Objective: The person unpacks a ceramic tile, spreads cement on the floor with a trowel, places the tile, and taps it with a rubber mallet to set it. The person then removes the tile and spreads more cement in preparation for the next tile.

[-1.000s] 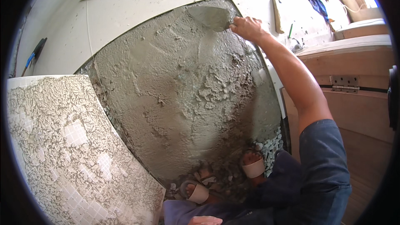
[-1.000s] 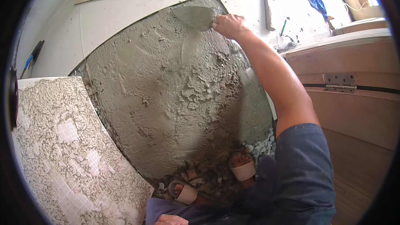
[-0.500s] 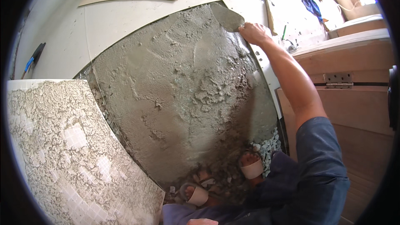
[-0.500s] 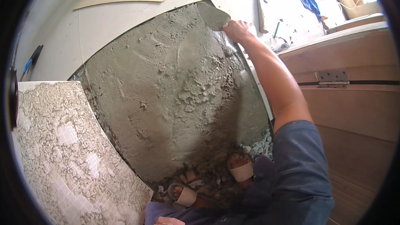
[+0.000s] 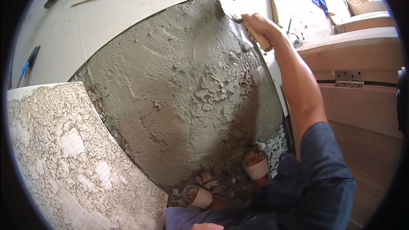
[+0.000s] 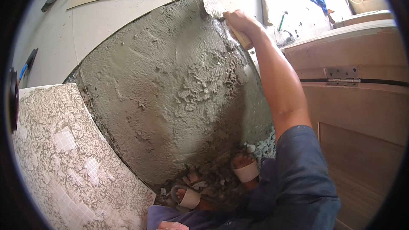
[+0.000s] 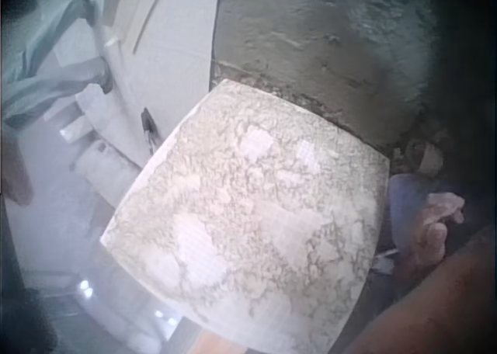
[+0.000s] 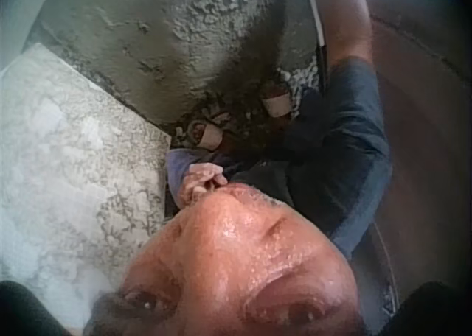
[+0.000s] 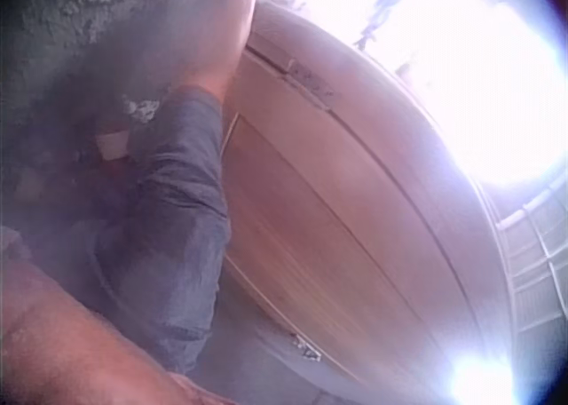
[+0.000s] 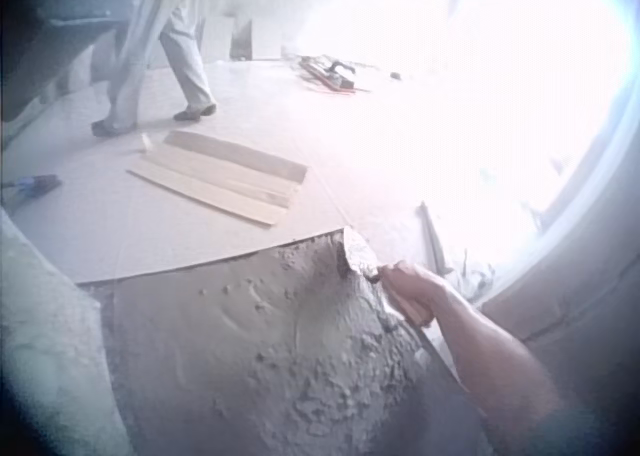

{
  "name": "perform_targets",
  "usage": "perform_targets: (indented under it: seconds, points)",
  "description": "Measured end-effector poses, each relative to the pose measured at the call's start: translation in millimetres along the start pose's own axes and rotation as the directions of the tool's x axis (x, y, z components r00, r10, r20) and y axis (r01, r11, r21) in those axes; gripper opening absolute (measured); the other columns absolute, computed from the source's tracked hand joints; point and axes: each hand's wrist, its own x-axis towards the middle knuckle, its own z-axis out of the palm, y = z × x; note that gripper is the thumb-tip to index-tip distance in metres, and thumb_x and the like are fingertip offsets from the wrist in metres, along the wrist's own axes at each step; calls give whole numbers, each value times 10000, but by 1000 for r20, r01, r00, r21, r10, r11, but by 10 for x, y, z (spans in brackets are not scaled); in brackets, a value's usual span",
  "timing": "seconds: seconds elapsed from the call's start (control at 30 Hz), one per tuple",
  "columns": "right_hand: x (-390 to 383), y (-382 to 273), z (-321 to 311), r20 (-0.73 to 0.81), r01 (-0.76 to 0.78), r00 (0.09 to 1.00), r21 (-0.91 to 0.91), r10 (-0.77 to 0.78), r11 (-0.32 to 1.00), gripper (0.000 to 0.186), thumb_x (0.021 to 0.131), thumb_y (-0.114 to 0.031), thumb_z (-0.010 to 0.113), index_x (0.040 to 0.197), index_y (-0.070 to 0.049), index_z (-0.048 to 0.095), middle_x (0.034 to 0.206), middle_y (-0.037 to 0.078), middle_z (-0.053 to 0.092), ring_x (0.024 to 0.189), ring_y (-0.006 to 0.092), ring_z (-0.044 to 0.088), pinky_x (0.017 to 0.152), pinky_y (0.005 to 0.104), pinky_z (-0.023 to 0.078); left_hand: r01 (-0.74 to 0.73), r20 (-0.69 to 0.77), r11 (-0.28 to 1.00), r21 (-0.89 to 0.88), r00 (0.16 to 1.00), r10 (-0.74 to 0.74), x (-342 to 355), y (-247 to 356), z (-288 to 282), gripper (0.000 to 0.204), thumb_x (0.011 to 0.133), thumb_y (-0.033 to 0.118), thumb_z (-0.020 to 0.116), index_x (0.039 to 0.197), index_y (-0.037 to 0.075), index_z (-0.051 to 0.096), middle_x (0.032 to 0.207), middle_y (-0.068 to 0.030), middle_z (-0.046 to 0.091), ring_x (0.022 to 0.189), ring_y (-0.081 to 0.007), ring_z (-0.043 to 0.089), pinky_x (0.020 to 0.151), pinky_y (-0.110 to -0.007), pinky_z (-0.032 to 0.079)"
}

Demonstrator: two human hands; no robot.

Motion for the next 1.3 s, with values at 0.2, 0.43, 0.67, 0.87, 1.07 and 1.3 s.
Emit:
perform_targets:
  seconds: [0.2, 0.43, 0.67, 0.87, 1.07, 1.3]
  points:
    - [95, 199, 200, -57, 27, 998, 223, -15, 974, 449, 948, -403, 458, 870, 23, 575, 602, 74, 558, 436, 156, 526, 418, 314, 460, 31, -1, 999, 15, 1000, -31, 20, 1, 3, 236, 983, 151, 518, 1143, -18, 484, 951, -188, 591, 689, -222, 600, 551, -287, 552]
    - [68, 269, 347, -57, 4, 998, 357, 18, 934, 509, 938, -455, 496, 986, 42, 590, 649, 91, 563, 457, 154, 539, 420, 303, 469, 55, -13, 998, 26, 998, -55, 12, 14, -6, 232, 983, 150, 518, 1139, -18, 482, 950, -187, 591, 689, -219, 600, 553, -286, 551]
    - [247, -80, 181, -14, -36, 999, 220, 40, 975, 507, 950, -449, 446, 1037, 26, 601, 642, 56, 561, 471, 125, 538, 427, 295, 476, 88, -47, 994, 62, 995, -85, -35, 53, 13, 224, 985, 152, 514, 1126, -18, 473, 943, -184, 593, 693, -210, 602, 562, -283, 549]
    - [-14, -141, 89, 65, 76, 995, -103, -70, 992, 532, 941, -435, 426, 1040, 47, 626, 573, 46, 539, 426, 117, 506, 421, 286, 456, 98, -33, 993, 58, 995, -96, -42, 71, -34, 228, 995, 178, 495, 1084, -32, 481, 929, -183, 608, 710, -219, 611, 584, -291, 547]
    - [12, 3, 178, -52, 20, 999, 170, -11, 985, 486, 960, -465, 429, 993, 0, 570, 637, 45, 559, 456, 95, 515, 418, 234, 476, 69, 15, 998, 7, 998, -69, -40, 1, -106, 248, 1001, 191, 484, 1066, -47, 509, 923, -195, 615, 712, -245, 612, 589, -305, 552]
    - [-87, -543, 834, 126, 53, 990, 56, -60, 997, 413, 989, -345, 377, 1042, 38, 521, 754, 120, 533, 503, 139, 496, 403, 250, 484, 91, -2, 996, -23, 996, -91, -18, 69, -104, 260, 1004, 194, 478, 1059, -55, 527, 921, -203, 618, 711, -263, 613, 592, -320, 557]
